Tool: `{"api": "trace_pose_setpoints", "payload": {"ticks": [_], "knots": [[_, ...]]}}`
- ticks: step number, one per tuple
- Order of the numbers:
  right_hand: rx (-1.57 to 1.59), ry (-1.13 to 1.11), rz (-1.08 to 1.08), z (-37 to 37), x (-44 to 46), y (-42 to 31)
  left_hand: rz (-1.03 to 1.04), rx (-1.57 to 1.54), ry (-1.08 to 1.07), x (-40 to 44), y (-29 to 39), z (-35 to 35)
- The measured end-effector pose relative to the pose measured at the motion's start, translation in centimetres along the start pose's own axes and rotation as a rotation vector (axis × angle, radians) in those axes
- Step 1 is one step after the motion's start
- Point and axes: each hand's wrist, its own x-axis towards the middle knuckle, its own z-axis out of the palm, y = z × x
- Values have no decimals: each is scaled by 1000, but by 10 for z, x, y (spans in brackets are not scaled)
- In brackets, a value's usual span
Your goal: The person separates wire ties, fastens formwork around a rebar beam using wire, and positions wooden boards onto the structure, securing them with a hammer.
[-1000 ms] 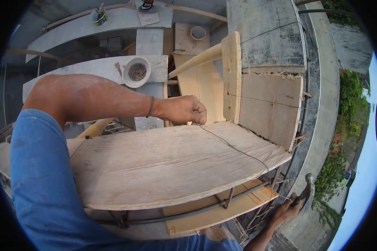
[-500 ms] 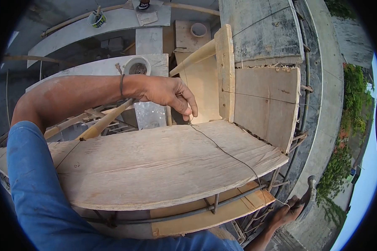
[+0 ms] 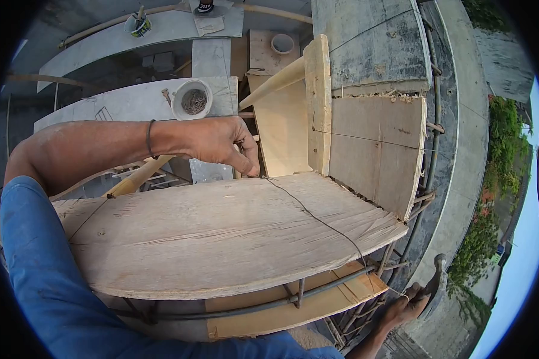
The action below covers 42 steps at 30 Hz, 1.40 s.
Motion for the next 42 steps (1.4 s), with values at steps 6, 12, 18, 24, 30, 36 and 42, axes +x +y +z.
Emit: {"api": "trace_pose_setpoints", "payload": {"ticks": [6,12,18,24,30,36,42], "knots": [[-3,-46,8,-8,1,13,-45,154,42,-2,20,10],[-16,-8,24,-1,0,3,-181,-41,-50,18,7,-2],[-23,34,6,5,-3,-8,-210,-138,-200,42,-12,-11],[-67,-17,21,-1,-1,-5,-171,-13,-210,42,8,-13],[-68,-10,1,0,-1,-5,-64,201,-159,32,24,-10],[-57,-22,49,-2,-2,0,-14,151,-118,34,14,-6],[-35,34,3,11,-6,-28,216,139,-66,29,1,-6]]}}
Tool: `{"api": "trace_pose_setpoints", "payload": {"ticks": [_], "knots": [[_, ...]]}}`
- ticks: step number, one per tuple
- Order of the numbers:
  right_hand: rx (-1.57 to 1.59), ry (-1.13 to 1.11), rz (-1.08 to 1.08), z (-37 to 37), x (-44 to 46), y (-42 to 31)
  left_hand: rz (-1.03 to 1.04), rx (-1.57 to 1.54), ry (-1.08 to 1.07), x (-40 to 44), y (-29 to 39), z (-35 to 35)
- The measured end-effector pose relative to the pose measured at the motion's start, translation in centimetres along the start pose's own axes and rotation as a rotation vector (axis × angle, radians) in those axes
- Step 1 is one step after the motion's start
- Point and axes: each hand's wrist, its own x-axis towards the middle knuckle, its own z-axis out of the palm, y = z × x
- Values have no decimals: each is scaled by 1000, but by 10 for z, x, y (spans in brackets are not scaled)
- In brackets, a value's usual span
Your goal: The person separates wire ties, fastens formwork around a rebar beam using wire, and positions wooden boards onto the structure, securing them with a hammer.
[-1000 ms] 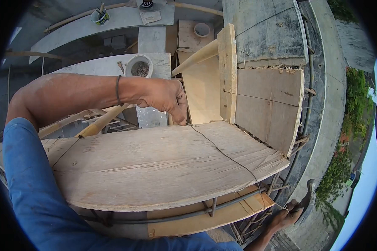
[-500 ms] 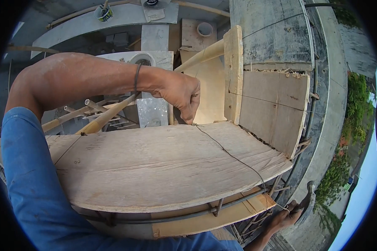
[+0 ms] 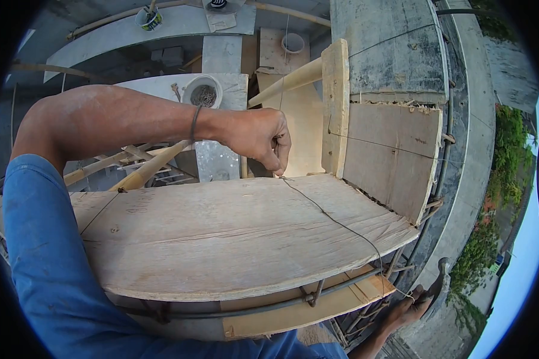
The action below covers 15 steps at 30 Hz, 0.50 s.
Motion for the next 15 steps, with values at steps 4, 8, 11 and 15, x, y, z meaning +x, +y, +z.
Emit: {"api": "trace_pose_setpoints", "payload": {"ticks": [4,8,11,15], "knots": [[-19,-12,17,-3,0,5,232,200,-69,17,12,-9],[-24,-12,26,-6,2,16,198,594,-128,22,44,-14],[-9,-16,41,-10,5,28,137,683,-15,20,54,-2],[31,19,65,-10,4,39,118,703,78,4,68,16]]}}
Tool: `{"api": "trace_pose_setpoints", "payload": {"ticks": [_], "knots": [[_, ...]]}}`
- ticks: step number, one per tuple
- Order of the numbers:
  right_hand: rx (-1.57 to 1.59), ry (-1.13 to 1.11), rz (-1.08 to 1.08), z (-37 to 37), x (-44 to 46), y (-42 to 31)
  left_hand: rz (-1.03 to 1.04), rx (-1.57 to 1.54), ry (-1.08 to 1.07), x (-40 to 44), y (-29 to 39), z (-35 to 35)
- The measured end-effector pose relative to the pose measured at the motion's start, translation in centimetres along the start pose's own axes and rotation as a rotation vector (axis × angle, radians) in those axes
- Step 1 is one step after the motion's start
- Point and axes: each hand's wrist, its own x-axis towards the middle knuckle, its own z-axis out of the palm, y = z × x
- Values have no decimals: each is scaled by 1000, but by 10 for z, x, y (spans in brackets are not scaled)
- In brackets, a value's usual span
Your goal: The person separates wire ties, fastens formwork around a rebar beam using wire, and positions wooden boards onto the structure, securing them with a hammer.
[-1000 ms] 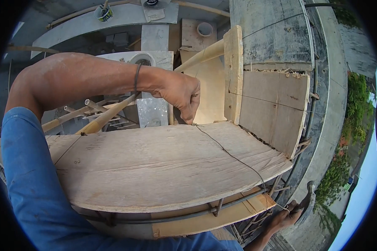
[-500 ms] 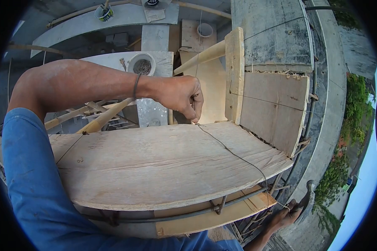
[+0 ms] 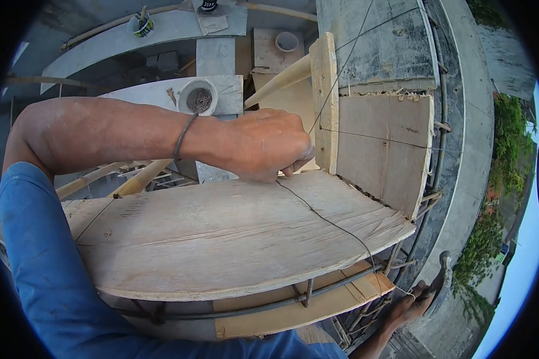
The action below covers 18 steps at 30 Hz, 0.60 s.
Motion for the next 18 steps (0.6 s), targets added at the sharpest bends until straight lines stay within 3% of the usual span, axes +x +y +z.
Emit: {"api": "trace_pose_setpoints", "payload": {"ticks": [2,4,5,10,12,16,18], "knots": [[-22,-36,-1,0,-2,-16,-42,-153,14,-12,-8,6],[-43,-68,-2,-2,-1,-20,-335,-628,48,-25,-15,13],[-36,-66,1,-2,-1,-16,-432,-706,36,-33,-6,4],[-40,-53,-34,-1,-2,-12,-494,-835,20,-52,-17,24],[-24,-35,-21,2,-2,-18,-629,-1071,-33,-49,-26,26],[-14,-58,-50,4,-1,-27,-715,-909,-86,-37,-27,17],[-22,-53,-65,6,-2,-31,-622,-805,-115,-33,-31,19]]}}
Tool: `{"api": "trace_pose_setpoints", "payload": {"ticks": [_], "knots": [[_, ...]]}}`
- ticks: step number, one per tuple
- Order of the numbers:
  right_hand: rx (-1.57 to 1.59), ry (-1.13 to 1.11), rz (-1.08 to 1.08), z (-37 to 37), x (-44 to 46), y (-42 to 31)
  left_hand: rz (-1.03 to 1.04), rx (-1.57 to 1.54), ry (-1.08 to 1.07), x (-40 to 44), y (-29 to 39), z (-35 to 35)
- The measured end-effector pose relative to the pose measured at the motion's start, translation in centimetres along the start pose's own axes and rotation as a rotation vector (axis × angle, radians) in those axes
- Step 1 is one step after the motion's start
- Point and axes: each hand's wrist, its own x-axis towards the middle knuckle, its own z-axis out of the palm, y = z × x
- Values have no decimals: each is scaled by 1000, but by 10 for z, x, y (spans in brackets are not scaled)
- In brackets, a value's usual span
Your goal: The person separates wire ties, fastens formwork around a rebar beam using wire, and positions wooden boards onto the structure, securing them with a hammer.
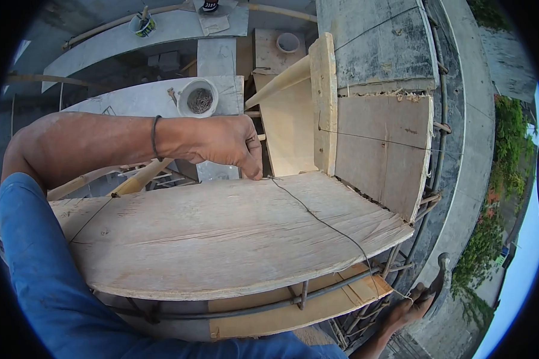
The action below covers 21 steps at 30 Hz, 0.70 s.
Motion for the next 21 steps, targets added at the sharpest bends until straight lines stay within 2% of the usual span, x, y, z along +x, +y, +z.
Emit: {"api": "trace_pose_setpoints", "payload": {"ticks": [4,6,10,15,19,21], "knots": [[-3,1,9,3,-1,-7,44,157,-2,-1,3,-4],[26,-10,-41,6,-3,-19,189,206,-43,5,0,-5],[42,-5,-34,4,-2,-7,275,295,-97,22,2,-10],[10,4,71,-1,-1,5,461,460,-233,40,5,-12],[-2,-22,97,-3,-2,3,510,438,-203,48,2,1],[-12,-20,79,-3,-3,1,448,410,-158,48,2,2]]}}
